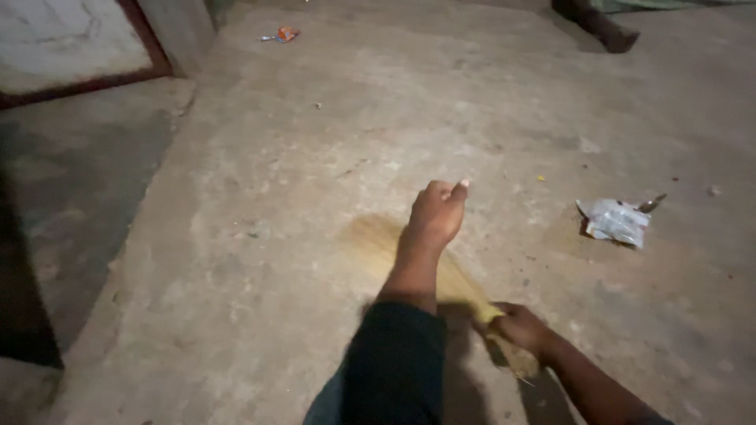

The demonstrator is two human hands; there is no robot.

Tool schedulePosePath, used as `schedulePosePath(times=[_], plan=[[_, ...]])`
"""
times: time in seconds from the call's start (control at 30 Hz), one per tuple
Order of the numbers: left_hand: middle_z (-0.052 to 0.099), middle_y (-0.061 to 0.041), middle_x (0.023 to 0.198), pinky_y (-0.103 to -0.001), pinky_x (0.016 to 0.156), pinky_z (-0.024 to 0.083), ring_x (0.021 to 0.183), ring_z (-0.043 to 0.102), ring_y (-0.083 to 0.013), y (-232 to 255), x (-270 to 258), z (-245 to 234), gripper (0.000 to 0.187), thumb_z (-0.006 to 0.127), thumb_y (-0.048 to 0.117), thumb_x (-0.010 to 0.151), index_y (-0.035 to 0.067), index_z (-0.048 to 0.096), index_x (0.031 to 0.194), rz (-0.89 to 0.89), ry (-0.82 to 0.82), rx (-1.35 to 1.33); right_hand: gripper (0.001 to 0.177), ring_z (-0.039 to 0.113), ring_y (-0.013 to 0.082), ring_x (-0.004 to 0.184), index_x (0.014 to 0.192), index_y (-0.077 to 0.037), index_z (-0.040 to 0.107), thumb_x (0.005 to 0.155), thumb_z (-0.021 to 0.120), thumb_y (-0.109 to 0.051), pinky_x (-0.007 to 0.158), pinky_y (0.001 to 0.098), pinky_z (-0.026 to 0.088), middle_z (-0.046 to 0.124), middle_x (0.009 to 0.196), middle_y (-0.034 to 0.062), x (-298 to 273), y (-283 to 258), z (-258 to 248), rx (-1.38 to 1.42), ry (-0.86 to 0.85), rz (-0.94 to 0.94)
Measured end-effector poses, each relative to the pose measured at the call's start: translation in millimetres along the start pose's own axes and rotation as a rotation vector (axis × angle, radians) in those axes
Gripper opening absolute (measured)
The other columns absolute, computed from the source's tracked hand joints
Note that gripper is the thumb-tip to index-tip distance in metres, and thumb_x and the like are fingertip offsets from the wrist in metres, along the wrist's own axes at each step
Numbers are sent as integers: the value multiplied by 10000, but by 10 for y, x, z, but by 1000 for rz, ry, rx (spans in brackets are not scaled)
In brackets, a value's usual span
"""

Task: The person sweeps the concrete floor using a handheld straw broom, moving debris and pieces of paper toward a pile while sitting or kneeling.

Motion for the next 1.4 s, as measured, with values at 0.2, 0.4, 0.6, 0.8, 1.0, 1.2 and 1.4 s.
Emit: schedulePosePath(times=[0.2,0.4,0.6,0.8,1.0,1.2,1.4], plan=[[628,-135,1342,-490,1021,461,1257,582,-362,-263,-137,-707,551,583,530,913,158,602,1320,-157,157,99,412,714,367,892,1288,76,629,952,646,-161,722,485,560,725,1077,235,-29,-316,-577,576,594,234],[713,-172,1223,-443,1000,518,1153,669,-358,-513,147,-590,503,658,472,932,83,640,1250,-46,436,-54,605,723,253,864,1420,-55,553,833,681,-127,748,396,569,775,1037,163,-199,-1409,246,178,292,-336],[703,-172,1163,-454,927,515,1084,668,-349,-534,203,-432,479,648,417,939,56,597,1249,7,350,-239,730,778,286,966,1536,-292,462,834,645,-216,914,387,579,802,1086,196,-925,-1789,640,-430,-52,66],[720,-193,1155,-446,956,513,1081,685,-356,-882,146,-1024,510,647,430,933,49,586,1266,-31,388,-214,575,782,293,908,1460,-192,508,902,640,-231,827,413,608,767,1077,174,-306,-1438,-483,-948,63,165],[717,-188,1157,-461,957,507,1114,666,-370,-879,-17,-1633,508,569,514,956,100,612,1248,-233,457,-72,449,787,301,849,1384,-92,555,970,634,-247,741,438,637,733,1068,153,21,-1943,-957,-890,360,-11],[763,-159,1114,-429,963,530,1090,703,-352,-835,42,-1700,488,569,518,948,71,683,1109,-136,491,-36,862,698,360,940,1617,-260,223,873,651,-343,840,483,559,724,1073,170,-194,-2271,81,-943,94,-551],[739,-156,1147,-444,958,521,1106,681,-359,-803,-72,-1877,510,561,557,946,97,675,1135,-244,464,73,865,722,323,989,1681,-217,67,965,552,-265,809,491,593,686,1228,164,203,-1774,307,-1398,-226,-439]])
Point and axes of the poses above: each hand's wrist, its own x-axis towards the middle knuckle, its own z-axis out of the palm, y = z × x, the point moved 2 cm from there along x, towards the middle knuckle
